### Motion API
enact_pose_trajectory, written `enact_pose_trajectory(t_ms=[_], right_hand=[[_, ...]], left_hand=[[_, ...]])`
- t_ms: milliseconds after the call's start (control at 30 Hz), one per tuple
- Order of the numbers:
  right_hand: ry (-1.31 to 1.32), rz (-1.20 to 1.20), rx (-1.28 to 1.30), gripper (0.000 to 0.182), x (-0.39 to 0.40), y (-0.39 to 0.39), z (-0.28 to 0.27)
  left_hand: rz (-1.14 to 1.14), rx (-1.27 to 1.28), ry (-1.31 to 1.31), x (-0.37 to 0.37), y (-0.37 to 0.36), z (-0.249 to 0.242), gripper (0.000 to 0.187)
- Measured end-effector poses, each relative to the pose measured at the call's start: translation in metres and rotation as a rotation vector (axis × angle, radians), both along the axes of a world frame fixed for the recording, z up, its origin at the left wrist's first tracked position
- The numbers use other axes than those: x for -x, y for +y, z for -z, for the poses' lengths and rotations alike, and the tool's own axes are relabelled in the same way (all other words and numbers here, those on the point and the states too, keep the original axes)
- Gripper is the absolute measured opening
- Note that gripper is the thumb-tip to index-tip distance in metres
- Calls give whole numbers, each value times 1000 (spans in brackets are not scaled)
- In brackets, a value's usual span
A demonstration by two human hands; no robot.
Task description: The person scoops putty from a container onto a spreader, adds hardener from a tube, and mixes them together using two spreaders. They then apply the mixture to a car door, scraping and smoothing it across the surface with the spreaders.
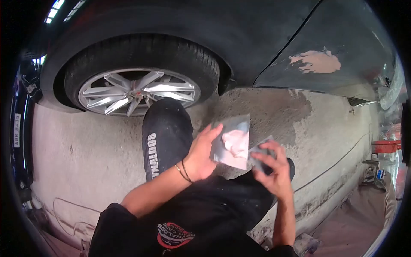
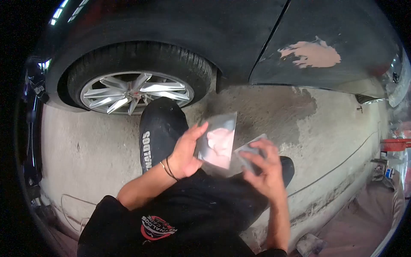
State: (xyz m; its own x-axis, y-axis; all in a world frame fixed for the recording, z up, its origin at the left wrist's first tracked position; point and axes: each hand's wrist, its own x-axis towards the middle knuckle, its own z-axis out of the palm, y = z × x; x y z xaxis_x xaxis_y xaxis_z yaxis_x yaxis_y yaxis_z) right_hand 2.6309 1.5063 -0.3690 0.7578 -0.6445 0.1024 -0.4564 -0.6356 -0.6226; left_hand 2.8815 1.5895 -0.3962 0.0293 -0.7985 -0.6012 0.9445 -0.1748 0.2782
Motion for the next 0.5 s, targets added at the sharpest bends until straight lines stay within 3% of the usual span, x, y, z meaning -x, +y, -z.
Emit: enact_pose_trajectory(t_ms=[100,200,333,367,433,500], right_hand=[[-38,120,66,44,-1,-11,-25],[-16,116,205,38,-20,-22,-58],[42,18,263,35,-46,-24,-67],[32,-1,257,34,-51,-23,-63],[18,-27,246,34,-61,-16,-56],[19,-70,228,36,-65,-8,-52]], left_hand=[[2,209,-470,-10,-14,14,39],[67,406,-712,-4,-19,16,37],[154,504,-863,8,-18,-12,37],[193,484,-992,8,-16,-20,38],[282,379,-1013,4,-13,-30,39],[239,370,-1078,4,-15,-32,38]])
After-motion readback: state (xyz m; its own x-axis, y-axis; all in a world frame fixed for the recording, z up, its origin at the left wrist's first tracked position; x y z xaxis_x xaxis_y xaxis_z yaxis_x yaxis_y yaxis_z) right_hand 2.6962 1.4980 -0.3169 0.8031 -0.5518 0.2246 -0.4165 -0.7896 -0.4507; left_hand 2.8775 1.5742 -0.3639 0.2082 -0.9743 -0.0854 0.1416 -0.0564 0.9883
